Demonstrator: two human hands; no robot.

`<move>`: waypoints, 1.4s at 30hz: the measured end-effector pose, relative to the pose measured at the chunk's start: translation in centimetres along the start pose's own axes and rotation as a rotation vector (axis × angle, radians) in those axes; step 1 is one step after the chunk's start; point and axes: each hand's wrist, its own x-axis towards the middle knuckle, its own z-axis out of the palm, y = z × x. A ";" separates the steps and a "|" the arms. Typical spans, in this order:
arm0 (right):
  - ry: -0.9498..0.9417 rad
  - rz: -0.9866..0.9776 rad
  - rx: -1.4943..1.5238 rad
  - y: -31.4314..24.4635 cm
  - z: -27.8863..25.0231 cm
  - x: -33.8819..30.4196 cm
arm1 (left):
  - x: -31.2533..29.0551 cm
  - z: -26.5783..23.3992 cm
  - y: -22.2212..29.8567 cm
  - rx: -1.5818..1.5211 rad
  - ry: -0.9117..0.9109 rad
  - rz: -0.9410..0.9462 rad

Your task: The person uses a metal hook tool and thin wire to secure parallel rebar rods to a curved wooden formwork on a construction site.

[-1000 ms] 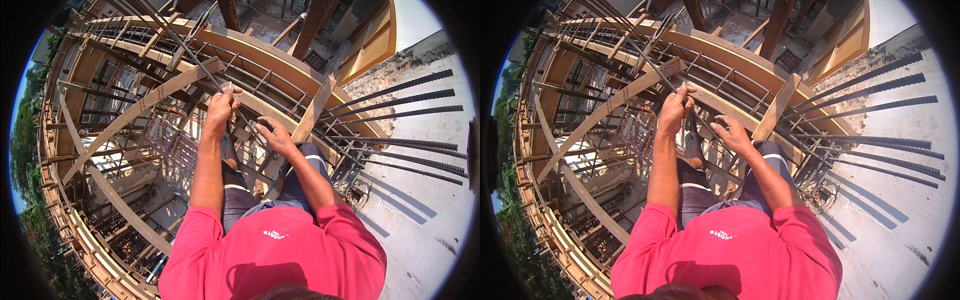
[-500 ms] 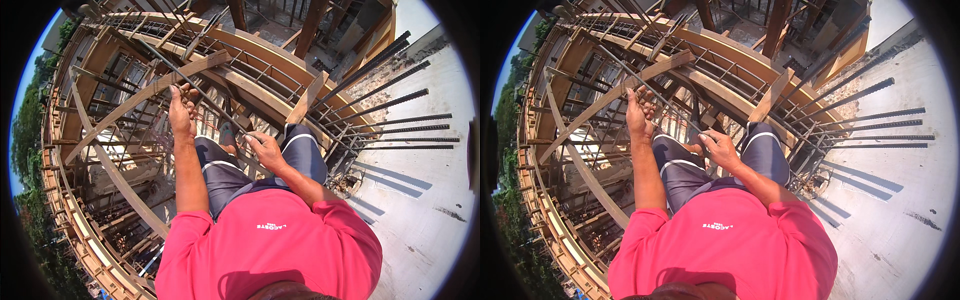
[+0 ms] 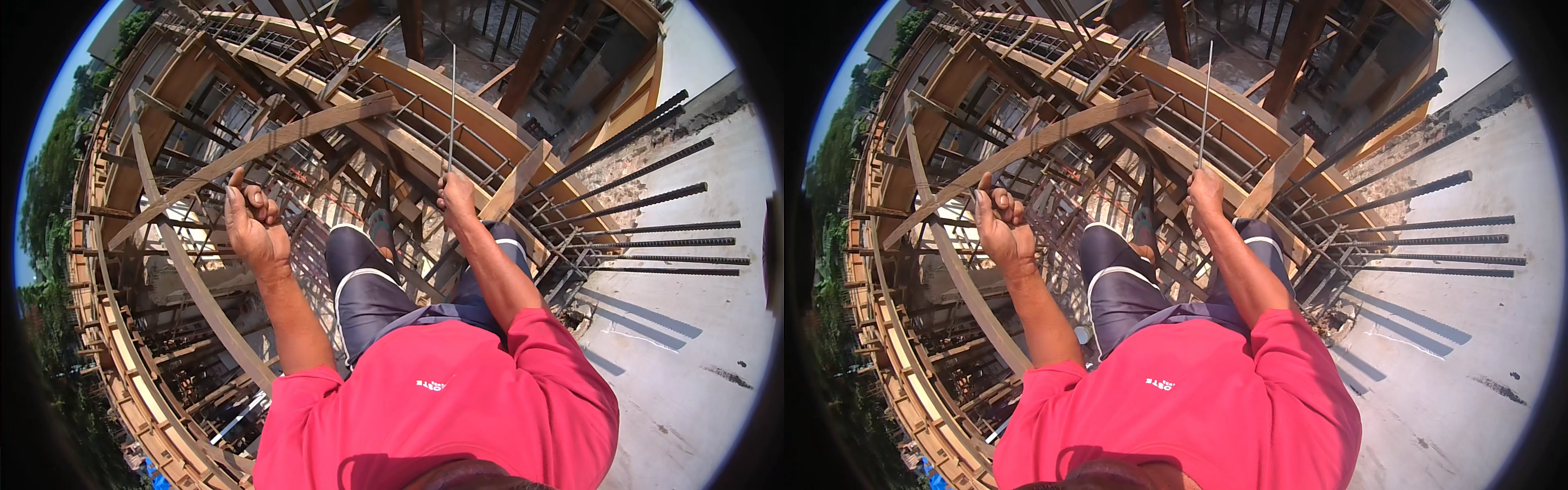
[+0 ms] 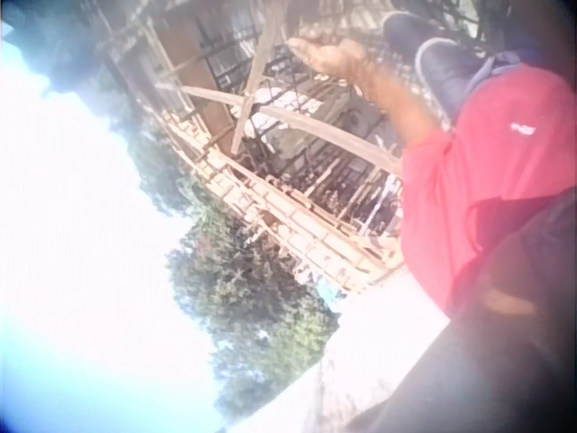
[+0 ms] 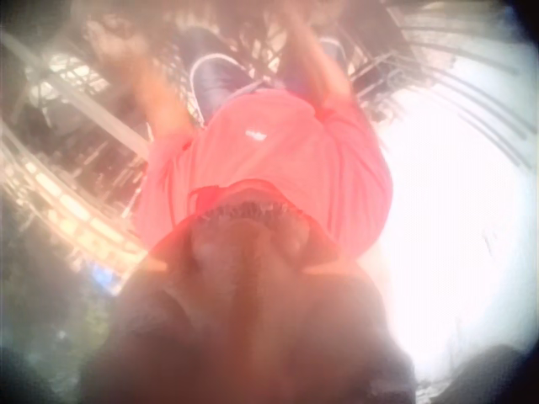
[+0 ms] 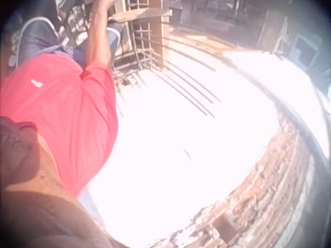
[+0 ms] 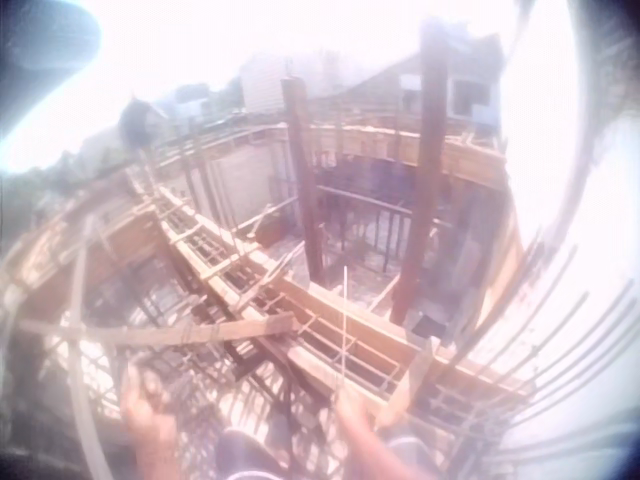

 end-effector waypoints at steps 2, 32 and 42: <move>0.064 -0.017 0.040 0.8 2.1 3.0 | 0.2 0.5 1.7 0.038 0.033 0.148; -0.099 -1.127 -0.784 -4.2 6.0 0.7 | -4.0 -4.7 -11.2 0.414 -0.470 -1.042; -0.918 -1.350 -1.509 -6.7 -0.2 -11.3 | -6.6 -3.6 -11.2 0.515 -0.815 -1.067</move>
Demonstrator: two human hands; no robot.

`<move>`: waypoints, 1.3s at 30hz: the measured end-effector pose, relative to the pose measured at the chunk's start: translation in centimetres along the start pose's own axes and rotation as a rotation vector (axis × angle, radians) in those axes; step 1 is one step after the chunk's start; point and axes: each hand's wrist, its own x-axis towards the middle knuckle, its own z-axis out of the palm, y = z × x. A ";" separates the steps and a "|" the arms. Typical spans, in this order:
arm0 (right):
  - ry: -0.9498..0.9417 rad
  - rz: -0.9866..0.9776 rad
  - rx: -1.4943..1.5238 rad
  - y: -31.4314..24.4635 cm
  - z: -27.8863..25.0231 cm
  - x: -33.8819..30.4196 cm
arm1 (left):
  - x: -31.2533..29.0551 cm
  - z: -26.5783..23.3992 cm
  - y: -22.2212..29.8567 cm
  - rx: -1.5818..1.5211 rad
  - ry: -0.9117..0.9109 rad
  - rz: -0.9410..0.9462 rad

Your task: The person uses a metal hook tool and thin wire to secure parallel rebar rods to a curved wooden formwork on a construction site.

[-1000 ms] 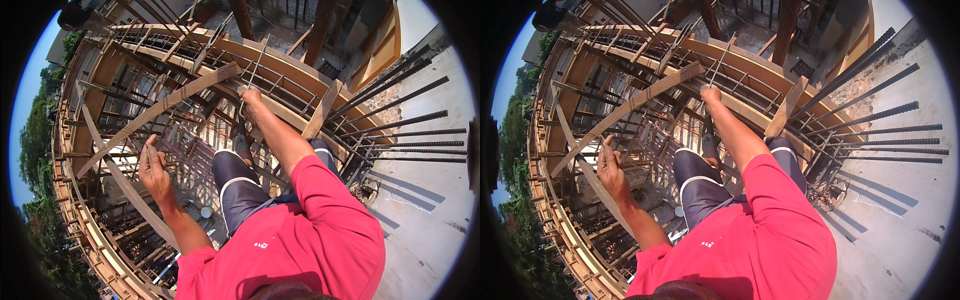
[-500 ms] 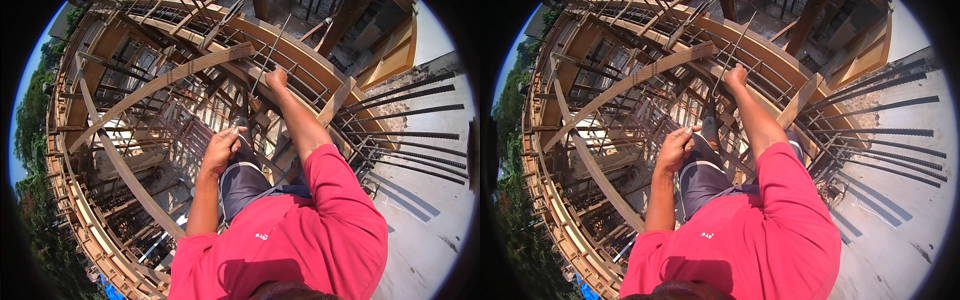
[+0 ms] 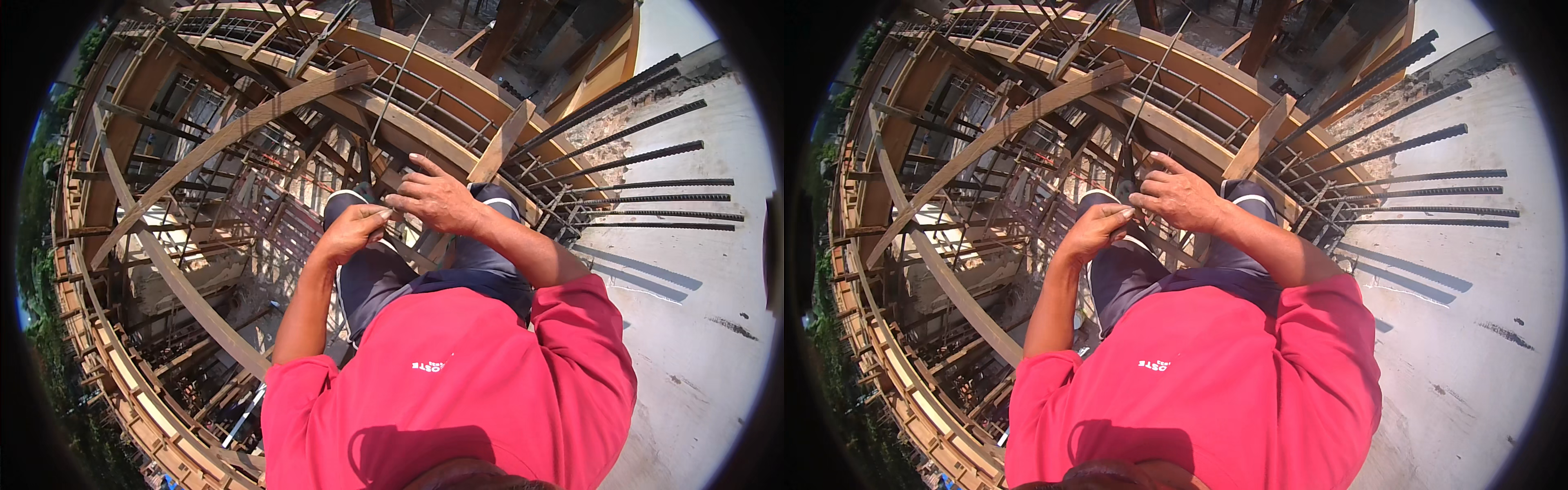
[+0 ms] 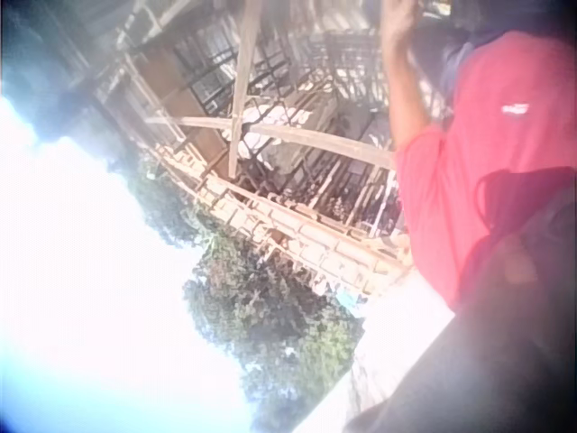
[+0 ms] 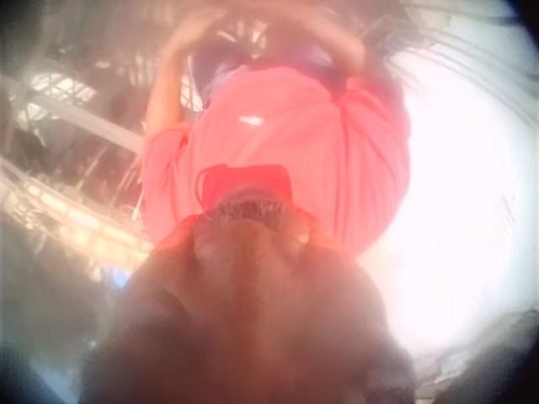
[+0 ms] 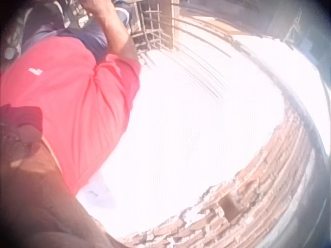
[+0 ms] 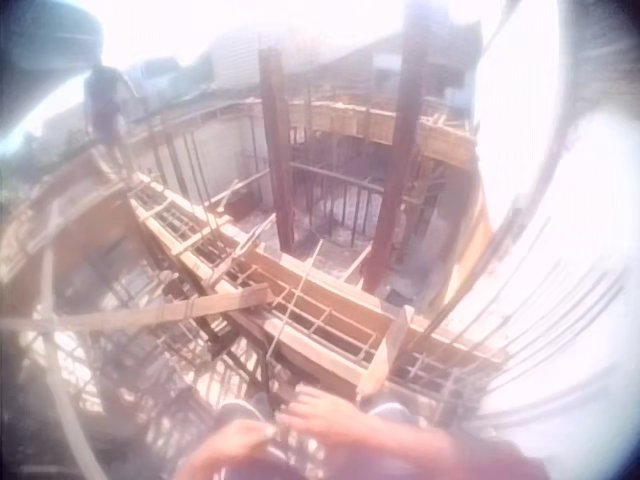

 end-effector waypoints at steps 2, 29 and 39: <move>-0.014 0.046 0.111 -0.4 0.2 -1.3 | -1.0 0.8 0.1 0.097 0.008 0.086; 0.288 0.497 0.552 -5.8 -4.0 -9.6 | -1.4 8.2 -1.0 0.201 0.102 0.283; 0.414 0.674 0.434 -5.8 -3.9 -10.3 | -0.7 8.9 -1.3 0.091 0.183 0.294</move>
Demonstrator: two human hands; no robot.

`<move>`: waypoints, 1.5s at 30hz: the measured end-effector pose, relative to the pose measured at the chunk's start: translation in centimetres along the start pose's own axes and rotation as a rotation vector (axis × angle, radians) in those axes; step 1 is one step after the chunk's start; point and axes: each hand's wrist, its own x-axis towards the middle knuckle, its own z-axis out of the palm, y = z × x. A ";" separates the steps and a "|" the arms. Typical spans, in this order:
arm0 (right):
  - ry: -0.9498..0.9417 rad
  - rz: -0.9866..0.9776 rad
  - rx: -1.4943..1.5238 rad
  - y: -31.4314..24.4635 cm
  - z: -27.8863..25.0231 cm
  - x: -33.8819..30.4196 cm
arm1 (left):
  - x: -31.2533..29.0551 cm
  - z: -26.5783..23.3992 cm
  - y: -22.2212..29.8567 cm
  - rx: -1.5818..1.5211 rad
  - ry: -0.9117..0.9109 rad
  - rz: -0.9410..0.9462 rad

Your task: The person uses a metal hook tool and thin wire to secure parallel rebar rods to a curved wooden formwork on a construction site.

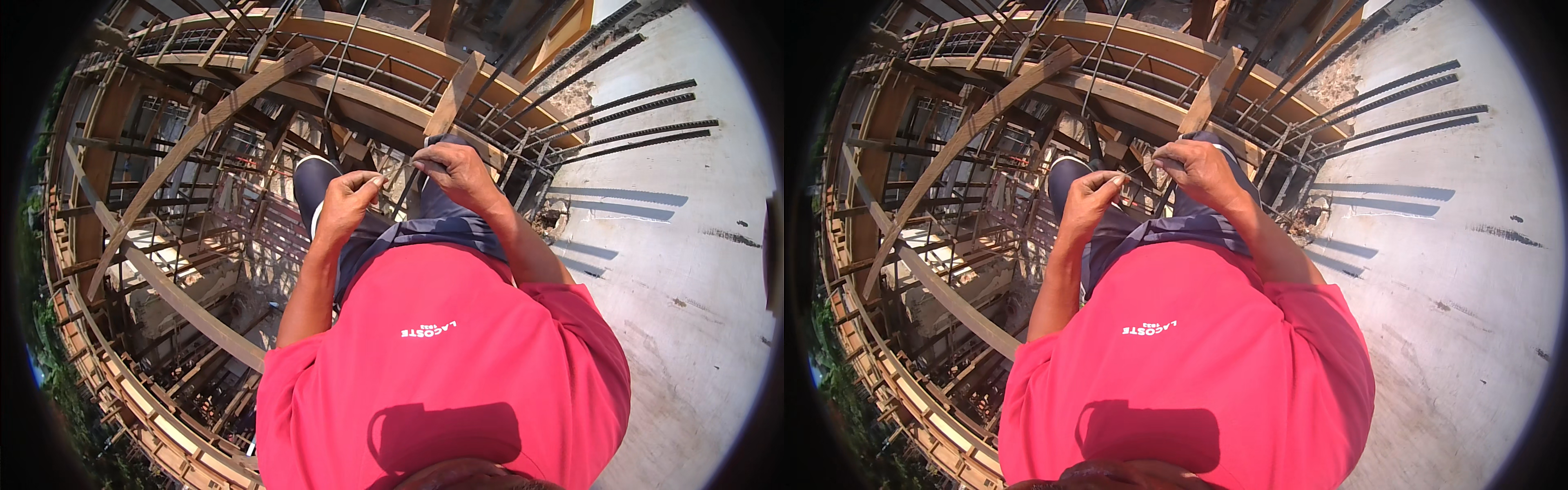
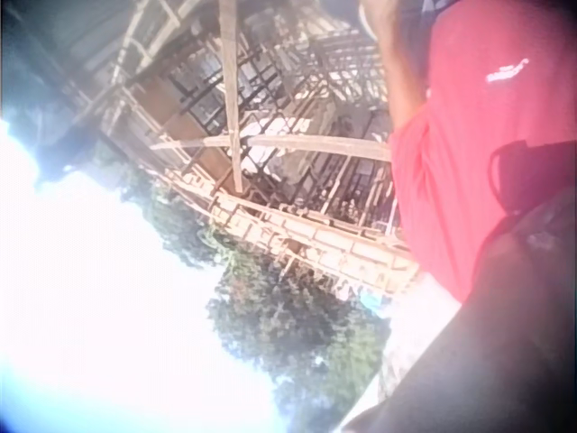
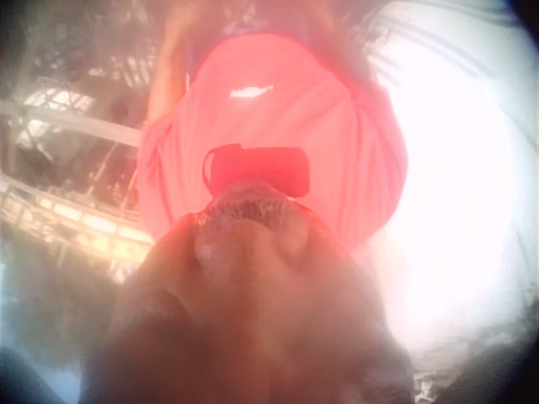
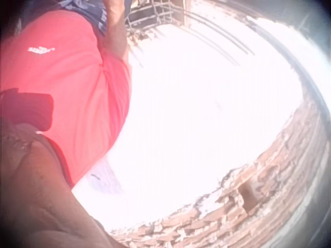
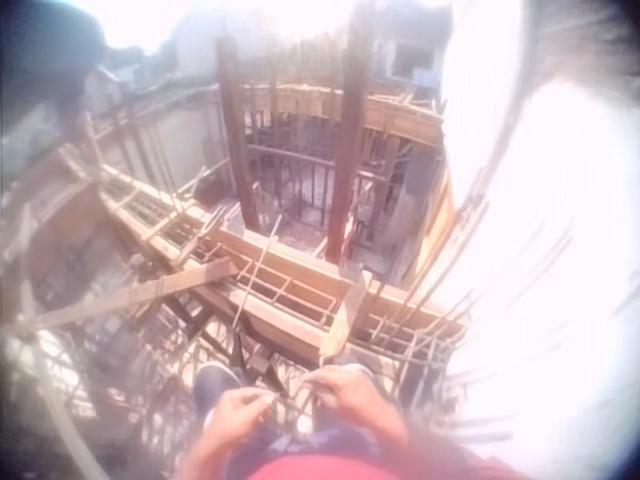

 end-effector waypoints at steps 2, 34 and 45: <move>0.043 0.005 -0.040 -0.4 0.1 -0.3 | 0.0 0.3 0.2 0.029 0.011 0.010; 0.199 0.399 -0.427 10.9 5.5 9.0 | 16.3 5.1 -3.8 -0.072 0.256 -0.196; 0.276 0.542 -0.455 18.9 7.8 12.5 | 25.4 5.2 -5.8 0.172 0.152 -0.275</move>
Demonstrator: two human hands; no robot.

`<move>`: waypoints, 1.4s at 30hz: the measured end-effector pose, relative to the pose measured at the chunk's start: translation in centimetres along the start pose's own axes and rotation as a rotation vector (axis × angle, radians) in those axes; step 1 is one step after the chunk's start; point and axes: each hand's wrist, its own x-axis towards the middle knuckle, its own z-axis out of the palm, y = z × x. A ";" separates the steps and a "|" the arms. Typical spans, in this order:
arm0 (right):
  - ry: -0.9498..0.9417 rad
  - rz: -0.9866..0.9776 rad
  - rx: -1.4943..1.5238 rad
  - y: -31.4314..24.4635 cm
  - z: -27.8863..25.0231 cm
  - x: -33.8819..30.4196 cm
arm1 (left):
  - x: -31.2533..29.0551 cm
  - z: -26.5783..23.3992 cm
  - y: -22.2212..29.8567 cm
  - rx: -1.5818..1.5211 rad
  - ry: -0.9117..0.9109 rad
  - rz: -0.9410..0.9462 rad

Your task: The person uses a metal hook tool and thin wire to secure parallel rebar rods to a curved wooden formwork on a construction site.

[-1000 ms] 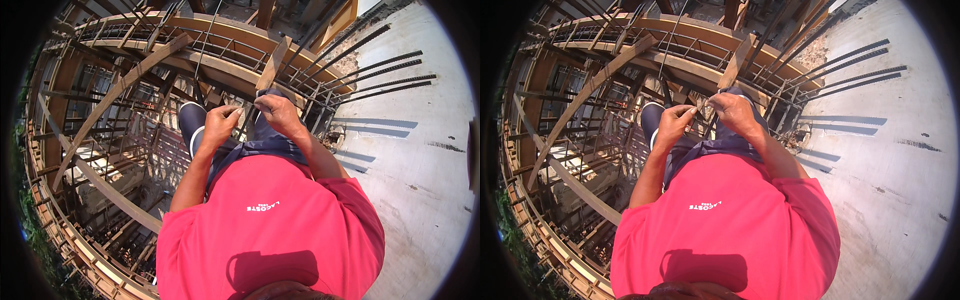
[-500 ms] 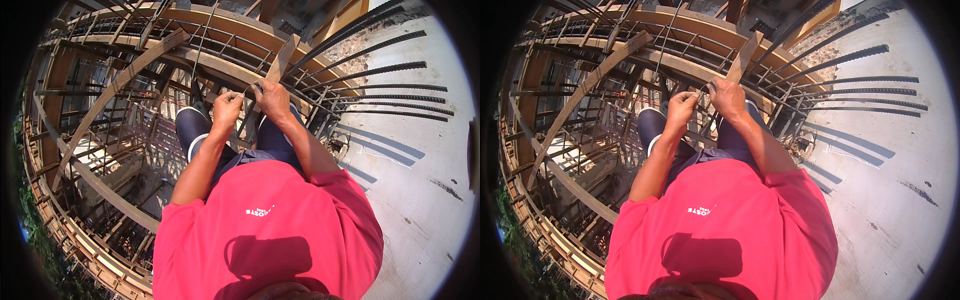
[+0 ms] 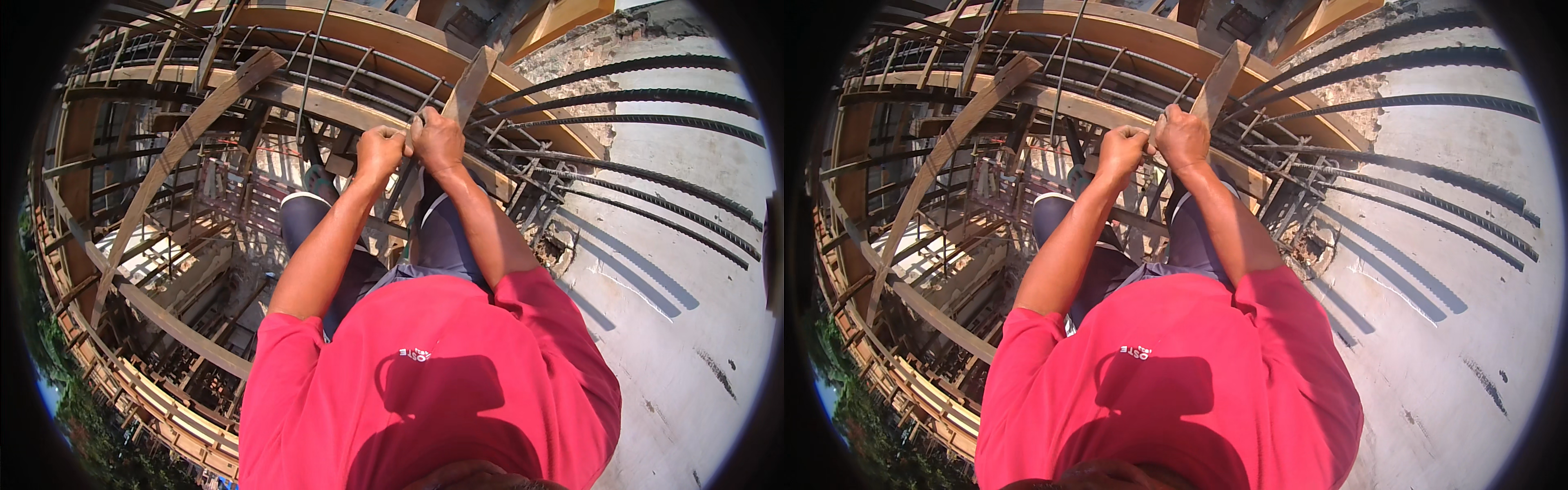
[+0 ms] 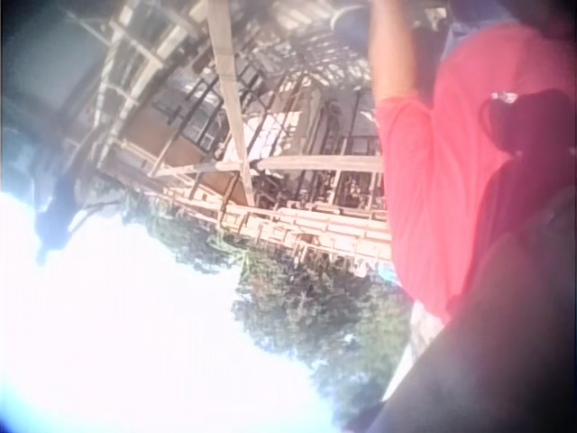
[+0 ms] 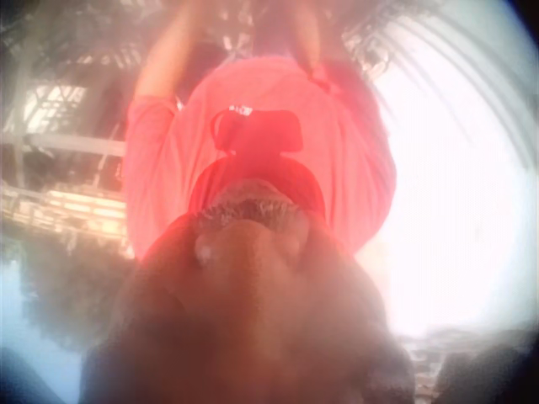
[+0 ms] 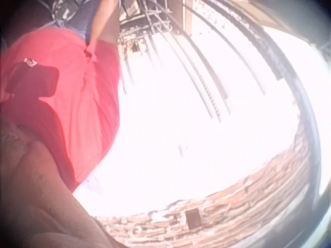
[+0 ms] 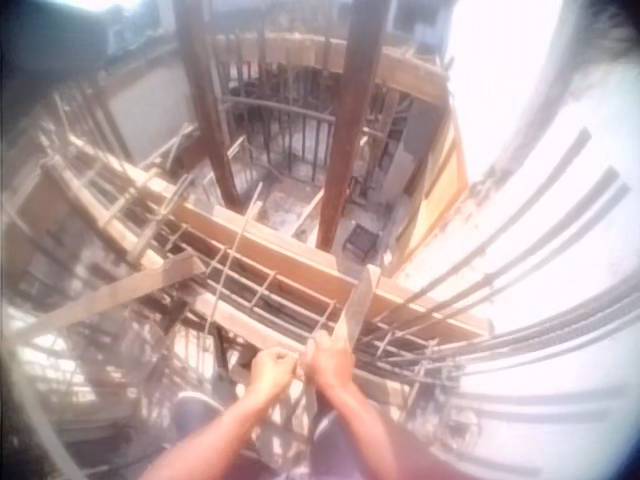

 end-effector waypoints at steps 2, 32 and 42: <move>0.003 0.045 -0.022 0.4 -0.1 0.6 | 0.9 0.0 -0.1 0.186 0.002 0.122; 0.099 -0.035 0.533 2.8 -6.1 4.0 | 16.8 5.5 -0.5 -0.015 0.238 -0.478; 0.104 -0.039 0.420 3.5 -5.2 6.7 | 18.1 7.6 0.7 -0.398 0.071 -0.691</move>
